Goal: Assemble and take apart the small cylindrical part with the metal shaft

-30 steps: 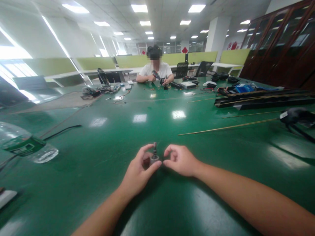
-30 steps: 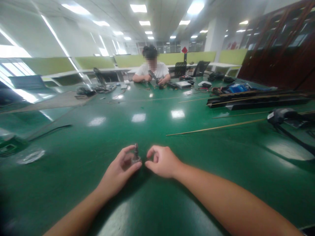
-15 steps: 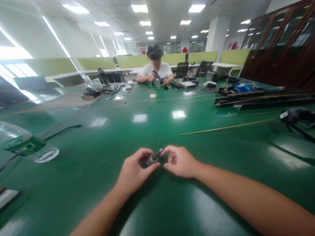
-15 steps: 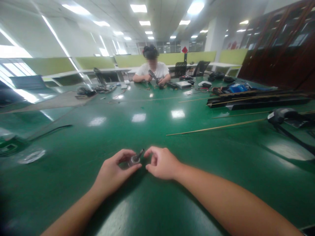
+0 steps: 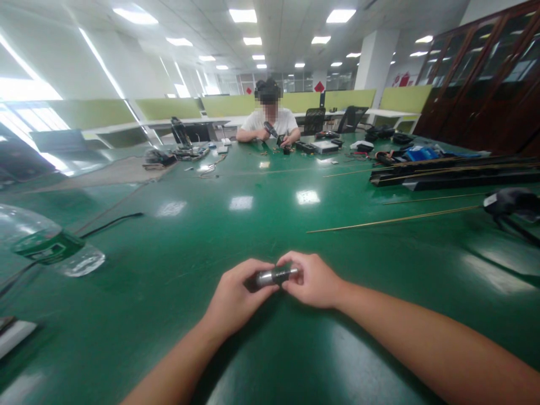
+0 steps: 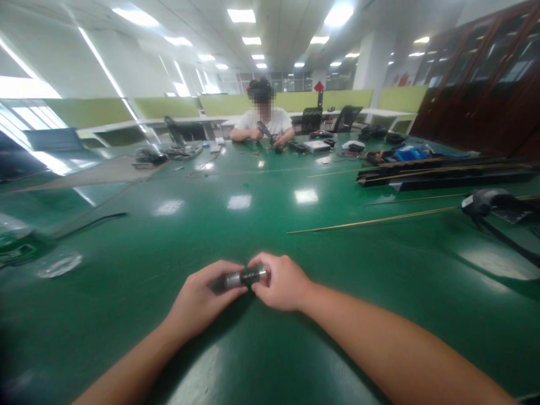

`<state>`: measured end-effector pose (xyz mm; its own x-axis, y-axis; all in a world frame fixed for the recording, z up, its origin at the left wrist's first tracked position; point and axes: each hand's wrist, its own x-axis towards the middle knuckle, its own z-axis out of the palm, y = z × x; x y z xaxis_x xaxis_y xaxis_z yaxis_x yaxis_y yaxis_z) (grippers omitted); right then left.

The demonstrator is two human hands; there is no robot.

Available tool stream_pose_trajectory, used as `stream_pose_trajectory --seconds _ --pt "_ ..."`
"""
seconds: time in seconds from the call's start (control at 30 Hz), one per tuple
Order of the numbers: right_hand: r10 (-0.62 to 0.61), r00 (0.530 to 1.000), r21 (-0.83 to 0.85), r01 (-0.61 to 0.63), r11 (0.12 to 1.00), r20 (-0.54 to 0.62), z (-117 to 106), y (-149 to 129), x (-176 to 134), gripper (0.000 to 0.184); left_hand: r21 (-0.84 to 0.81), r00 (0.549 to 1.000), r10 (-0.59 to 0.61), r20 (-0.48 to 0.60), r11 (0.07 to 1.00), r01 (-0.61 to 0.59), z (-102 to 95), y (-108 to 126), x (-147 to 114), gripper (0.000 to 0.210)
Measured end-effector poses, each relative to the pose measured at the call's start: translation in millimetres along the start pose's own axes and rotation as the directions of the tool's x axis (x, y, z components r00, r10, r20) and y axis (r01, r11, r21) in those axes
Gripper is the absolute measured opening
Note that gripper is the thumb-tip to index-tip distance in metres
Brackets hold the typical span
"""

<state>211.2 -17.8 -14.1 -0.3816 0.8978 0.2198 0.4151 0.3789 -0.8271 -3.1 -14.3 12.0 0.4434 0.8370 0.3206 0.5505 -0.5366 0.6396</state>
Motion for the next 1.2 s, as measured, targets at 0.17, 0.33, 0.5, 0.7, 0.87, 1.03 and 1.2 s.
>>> stream_pose_trajectory --seconds 0.17,0.33,0.5,0.7,0.87,1.03,1.2 --pt "-0.012 1.0 -0.012 0.012 1.0 -0.004 1.2 1.6 -0.9 0.033 -0.029 1.0 0.031 -0.003 0.999 -0.031 0.2 1.9 1.0 0.018" --pt "-0.011 1.0 -0.02 0.011 1.0 0.012 2.5 2.4 -1.9 0.027 -0.04 0.996 0.078 -0.031 0.996 -0.079 0.2 1.7 0.0 0.018" --pt "-0.006 1.0 -0.035 0.007 0.999 0.023 2.8 1.4 -2.1 0.023 -0.067 0.995 0.089 -0.036 0.994 -0.091 2.2 0.4 -0.8 0.018" --pt "-0.011 1.0 -0.01 0.011 1.0 0.022 3.2 1.3 -2.8 0.023 -0.096 0.995 0.098 -0.037 0.99 -0.101 4.9 0.3 -0.5 0.017" --pt "-0.014 1.0 -0.009 0.014 1.0 0.018 3.0 0.9 -2.7 0.023 -0.117 0.994 0.102 -0.036 0.987 -0.106 5.7 1.3 0.0 0.017" --pt "-0.02 1.0 -0.013 0.02 1.0 0.019 3.1 1.0 -2.5 0.02 -0.113 0.995 0.095 -0.034 0.989 -0.099 6.0 0.0 -0.1 0.019" --pt "-0.032 0.999 -0.021 0.033 0.999 0.013 3.3 0.3 -2.3 0.018 -0.104 0.996 0.087 -0.036 0.99 -0.09 6.1 -2.1 -0.5 0.02"
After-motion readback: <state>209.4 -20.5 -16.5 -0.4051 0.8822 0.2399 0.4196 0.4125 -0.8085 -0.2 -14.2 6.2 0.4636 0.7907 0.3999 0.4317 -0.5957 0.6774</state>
